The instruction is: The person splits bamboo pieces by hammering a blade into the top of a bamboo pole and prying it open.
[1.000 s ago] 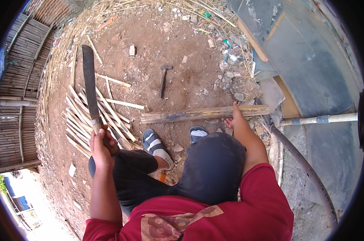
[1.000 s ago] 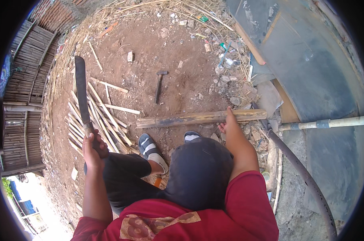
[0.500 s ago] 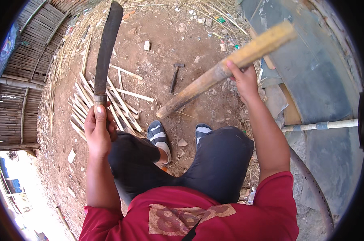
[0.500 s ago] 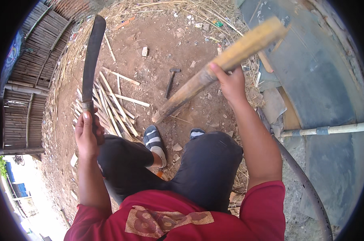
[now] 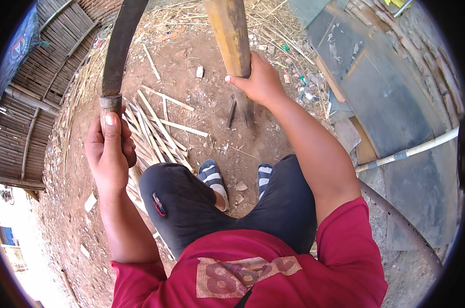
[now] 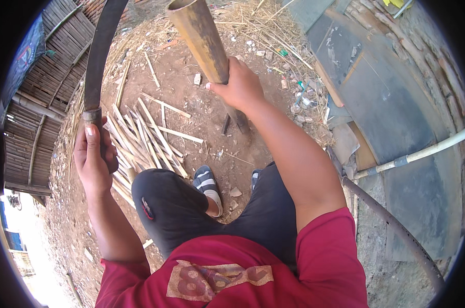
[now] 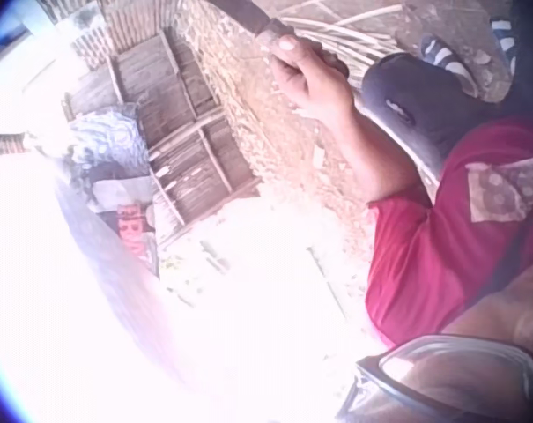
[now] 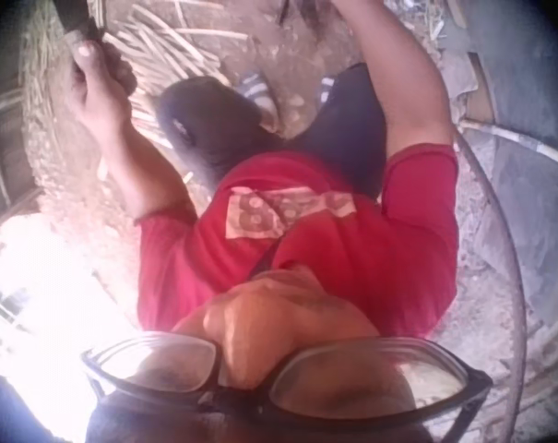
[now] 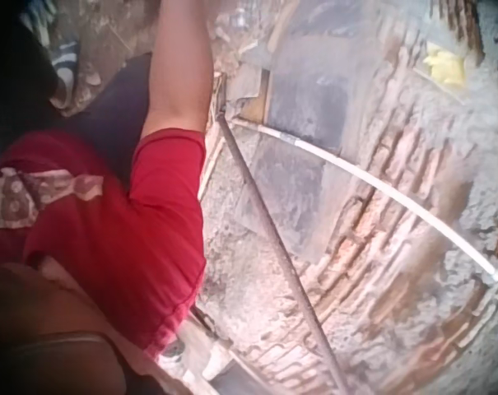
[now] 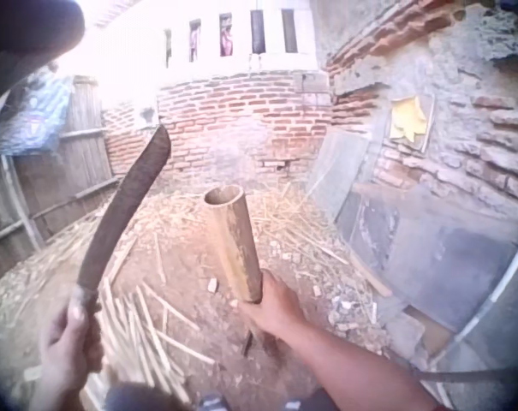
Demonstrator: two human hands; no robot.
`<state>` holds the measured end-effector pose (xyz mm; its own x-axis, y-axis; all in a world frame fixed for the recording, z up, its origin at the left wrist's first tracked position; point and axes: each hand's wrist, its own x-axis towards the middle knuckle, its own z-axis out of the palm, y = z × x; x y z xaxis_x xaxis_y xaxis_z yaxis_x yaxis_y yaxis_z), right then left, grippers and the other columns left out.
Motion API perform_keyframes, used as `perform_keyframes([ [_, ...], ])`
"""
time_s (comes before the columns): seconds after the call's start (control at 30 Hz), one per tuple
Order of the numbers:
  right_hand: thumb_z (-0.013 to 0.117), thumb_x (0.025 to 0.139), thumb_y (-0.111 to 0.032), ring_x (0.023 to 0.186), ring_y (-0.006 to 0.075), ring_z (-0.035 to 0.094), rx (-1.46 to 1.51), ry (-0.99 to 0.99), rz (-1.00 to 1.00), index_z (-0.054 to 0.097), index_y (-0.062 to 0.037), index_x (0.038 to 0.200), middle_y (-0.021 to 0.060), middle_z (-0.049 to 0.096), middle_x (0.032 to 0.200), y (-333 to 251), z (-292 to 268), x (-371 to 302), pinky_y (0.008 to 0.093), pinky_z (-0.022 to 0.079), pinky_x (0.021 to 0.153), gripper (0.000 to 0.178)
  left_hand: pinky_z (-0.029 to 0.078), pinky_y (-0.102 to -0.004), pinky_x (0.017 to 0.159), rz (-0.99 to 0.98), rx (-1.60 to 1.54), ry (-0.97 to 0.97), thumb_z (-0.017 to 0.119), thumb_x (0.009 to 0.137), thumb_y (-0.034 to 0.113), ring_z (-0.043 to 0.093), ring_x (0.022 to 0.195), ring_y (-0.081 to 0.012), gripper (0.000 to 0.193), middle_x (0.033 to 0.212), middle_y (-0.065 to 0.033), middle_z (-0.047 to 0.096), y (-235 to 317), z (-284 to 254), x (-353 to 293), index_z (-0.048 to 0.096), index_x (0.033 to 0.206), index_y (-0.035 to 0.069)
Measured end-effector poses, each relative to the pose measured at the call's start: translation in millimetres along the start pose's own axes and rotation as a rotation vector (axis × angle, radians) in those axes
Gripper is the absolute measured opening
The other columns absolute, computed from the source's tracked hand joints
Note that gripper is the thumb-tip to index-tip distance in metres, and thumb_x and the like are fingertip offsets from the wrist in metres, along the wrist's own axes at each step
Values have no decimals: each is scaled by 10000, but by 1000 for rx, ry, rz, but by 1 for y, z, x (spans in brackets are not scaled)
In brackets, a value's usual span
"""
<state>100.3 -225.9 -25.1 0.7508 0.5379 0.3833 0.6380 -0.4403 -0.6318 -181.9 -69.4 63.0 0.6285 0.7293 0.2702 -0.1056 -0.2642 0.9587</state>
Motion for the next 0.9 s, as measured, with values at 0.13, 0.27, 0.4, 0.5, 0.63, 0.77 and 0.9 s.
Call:
perform_keyframes([
  [0.13, 851, 764, -403, 1038, 325, 694, 85, -35, -19, 570, -21, 1270, 181, 688, 1125, -20, 6, 3, 420, 545, 902, 693, 262, -181, 411, 94, 10, 30, 534, 1058, 387, 380, 501, -5, 415, 740, 44, 515, 8, -16, 8, 611, 1199, 4],
  [0.27, 850, 765, -389, 1039, 318, 687, 167, -110, -1, 572, -9, 1261, 174, 683, 1112, -45, 18, 3, 418, 537, 913, 684, 270, -179, 408, 121, -7, 95, 533, 1058, 377, 404, 513, -9, 414, 741, 30, 517, 6, -31, 11, 609, 1215, 2],
  [0.4, 854, 764, -390, 1030, 323, 688, 173, -130, -41, 573, -9, 1243, 174, 688, 1097, -57, 45, 2, 416, 539, 906, 674, 267, -179, 401, 106, 17, 116, 533, 1058, 379, 399, 504, -9, 420, 737, 32, 513, -1, -38, 11, 600, 1229, 1],
  [0.5, 851, 762, -376, 1067, 368, 666, 179, -158, -65, 564, -8, 1222, 200, 673, 1126, -65, 65, 4, 441, 532, 922, 655, 316, -175, 483, 118, 41, 38, 516, 1071, 334, 429, 551, -27, 436, 777, 10, 531, -2, -47, 14, 570, 1258, -57],
  [0.63, 845, 764, -365, 1099, 386, 646, 145, -185, -90, 546, -2, 1242, 205, 653, 1175, -80, 77, 11, 456, 522, 940, 671, 291, -175, 401, 89, 41, 52, 573, 1044, 334, 398, 478, 2, 300, 676, 50, 506, -5, -51, 16, 588, 1098, 39],
  [0.77, 864, 751, -330, 1112, 393, 648, 166, -176, -94, 536, -20, 1298, 222, 660, 1183, -90, 79, 8, 462, 516, 946, 710, 319, -190, 425, 65, 85, 24, 615, 1022, 350, 419, 497, -7, 304, 693, 37, 535, 7, -63, 19, 586, 1036, 47],
  [0.9, 866, 748, -330, 1116, 393, 646, 147, -204, -29, 534, -24, 1305, 217, 656, 1199, -96, 74, 7, 465, 514, 952, 717, 320, -188, 443, 33, 144, -39, 622, 1019, 350, 428, 514, -4, 347, 708, 34, 541, 20, -72, 22, 604, 1136, 23],
])
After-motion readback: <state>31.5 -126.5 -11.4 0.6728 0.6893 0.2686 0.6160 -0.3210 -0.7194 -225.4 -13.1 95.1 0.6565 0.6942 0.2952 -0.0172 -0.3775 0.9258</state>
